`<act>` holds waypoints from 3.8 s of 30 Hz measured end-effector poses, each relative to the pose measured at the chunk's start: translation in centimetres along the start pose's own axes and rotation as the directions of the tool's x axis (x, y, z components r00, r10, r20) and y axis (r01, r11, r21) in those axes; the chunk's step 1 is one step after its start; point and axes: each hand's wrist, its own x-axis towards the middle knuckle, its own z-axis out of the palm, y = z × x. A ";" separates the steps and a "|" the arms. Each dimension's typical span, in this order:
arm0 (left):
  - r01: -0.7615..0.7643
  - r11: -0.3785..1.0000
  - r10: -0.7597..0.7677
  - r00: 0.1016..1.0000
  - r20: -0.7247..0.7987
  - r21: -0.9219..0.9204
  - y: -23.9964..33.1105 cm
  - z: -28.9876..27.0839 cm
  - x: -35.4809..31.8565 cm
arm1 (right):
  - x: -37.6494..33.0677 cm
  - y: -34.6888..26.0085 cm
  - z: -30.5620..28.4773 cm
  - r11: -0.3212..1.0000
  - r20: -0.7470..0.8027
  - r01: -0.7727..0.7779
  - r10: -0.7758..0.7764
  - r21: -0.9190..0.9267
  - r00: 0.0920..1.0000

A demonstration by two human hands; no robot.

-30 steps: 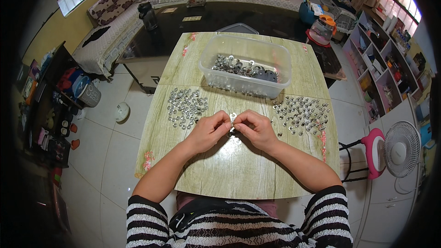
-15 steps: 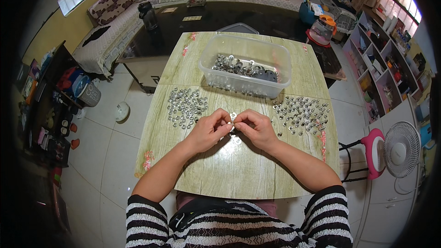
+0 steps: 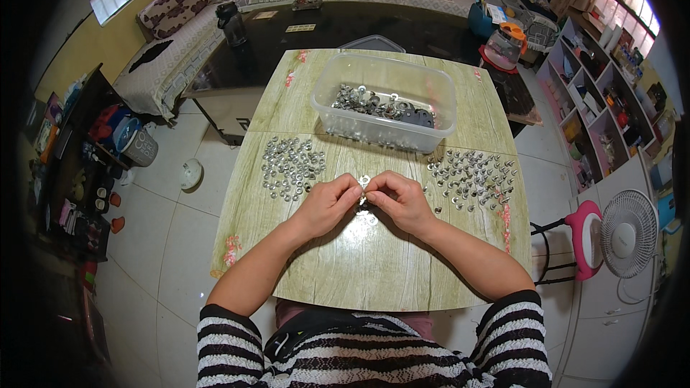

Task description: The person assembles hardware by picking bolts and washers from the table and threading them together by hand.

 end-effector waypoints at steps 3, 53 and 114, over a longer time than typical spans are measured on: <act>0.006 1.000 -0.005 0.999 -0.032 0.003 0.1 0.2 0.0 | 0.0 0.5 0.1 0.998 0.000 -0.037 0.037 0.060 0.999; 0.064 0.897 -0.058 0.998 0.027 -0.437 0.2 0.1 0.3 | -0.1 -0.4 -0.1 0.990 0.069 0.083 -0.075 -0.116 0.995; 0.091 0.852 -0.047 0.994 0.098 -0.516 -1.4 0.1 0.6 | 0.1 -0.9 0.1 0.963 -0.069 0.182 -0.199 -0.200 0.978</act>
